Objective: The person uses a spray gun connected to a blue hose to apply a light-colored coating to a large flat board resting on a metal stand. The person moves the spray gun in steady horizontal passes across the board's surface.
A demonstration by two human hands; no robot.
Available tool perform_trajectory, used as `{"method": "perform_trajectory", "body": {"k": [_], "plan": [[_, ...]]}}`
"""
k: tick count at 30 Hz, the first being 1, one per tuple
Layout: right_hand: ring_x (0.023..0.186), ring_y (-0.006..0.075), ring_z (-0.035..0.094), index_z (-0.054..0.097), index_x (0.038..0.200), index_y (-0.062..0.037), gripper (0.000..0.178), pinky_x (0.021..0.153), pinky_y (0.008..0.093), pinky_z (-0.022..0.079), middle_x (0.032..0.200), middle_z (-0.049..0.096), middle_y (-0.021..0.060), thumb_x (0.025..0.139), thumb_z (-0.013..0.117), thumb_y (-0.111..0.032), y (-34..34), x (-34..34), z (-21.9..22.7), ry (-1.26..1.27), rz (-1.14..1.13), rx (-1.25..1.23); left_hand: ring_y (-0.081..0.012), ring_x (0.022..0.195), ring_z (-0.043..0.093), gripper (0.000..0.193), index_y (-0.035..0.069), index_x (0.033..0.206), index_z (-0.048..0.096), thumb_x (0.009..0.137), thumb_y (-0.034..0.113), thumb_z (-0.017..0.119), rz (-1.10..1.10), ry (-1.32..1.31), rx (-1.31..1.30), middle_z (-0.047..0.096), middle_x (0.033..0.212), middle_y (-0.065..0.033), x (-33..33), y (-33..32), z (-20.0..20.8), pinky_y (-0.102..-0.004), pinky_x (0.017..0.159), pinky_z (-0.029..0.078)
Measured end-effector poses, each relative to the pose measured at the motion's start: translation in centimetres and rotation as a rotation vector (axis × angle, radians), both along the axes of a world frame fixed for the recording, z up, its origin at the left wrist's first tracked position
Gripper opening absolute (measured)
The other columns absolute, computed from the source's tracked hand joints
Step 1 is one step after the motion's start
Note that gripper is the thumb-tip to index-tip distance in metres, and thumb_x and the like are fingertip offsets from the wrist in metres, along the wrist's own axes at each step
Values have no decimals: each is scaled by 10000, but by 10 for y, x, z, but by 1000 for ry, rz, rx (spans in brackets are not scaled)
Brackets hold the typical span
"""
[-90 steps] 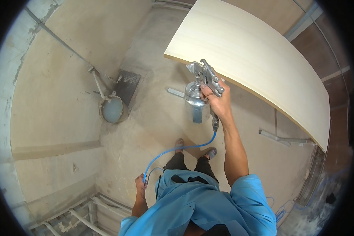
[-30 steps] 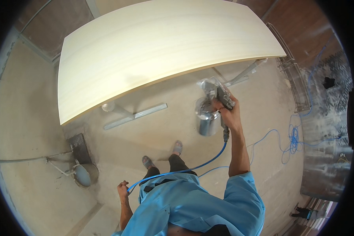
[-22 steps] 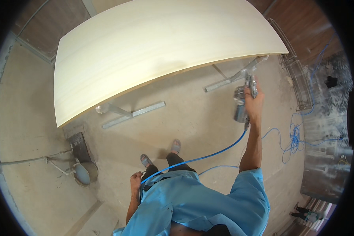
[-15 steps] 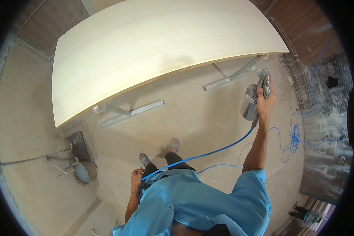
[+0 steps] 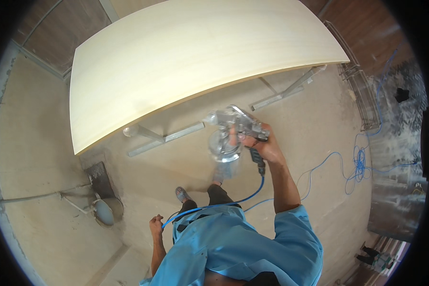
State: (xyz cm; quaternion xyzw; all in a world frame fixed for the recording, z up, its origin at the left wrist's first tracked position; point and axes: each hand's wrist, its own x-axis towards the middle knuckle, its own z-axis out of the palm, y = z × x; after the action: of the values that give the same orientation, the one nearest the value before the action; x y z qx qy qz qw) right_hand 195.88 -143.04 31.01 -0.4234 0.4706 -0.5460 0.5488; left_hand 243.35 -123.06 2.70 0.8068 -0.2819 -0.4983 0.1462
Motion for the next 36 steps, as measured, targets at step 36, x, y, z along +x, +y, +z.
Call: {"method": "perform_trajectory", "body": {"k": [36], "plan": [[768, 99, 573, 462, 1386, 33, 566, 704, 245, 482, 909, 647, 45, 839, 601, -12, -148, 10, -46, 341, -327, -290, -95, 332, 373, 325, 12, 835, 681, 910, 305, 564, 455, 206, -62, 435, 490, 7, -60, 49, -8, -258, 313, 238]]}}
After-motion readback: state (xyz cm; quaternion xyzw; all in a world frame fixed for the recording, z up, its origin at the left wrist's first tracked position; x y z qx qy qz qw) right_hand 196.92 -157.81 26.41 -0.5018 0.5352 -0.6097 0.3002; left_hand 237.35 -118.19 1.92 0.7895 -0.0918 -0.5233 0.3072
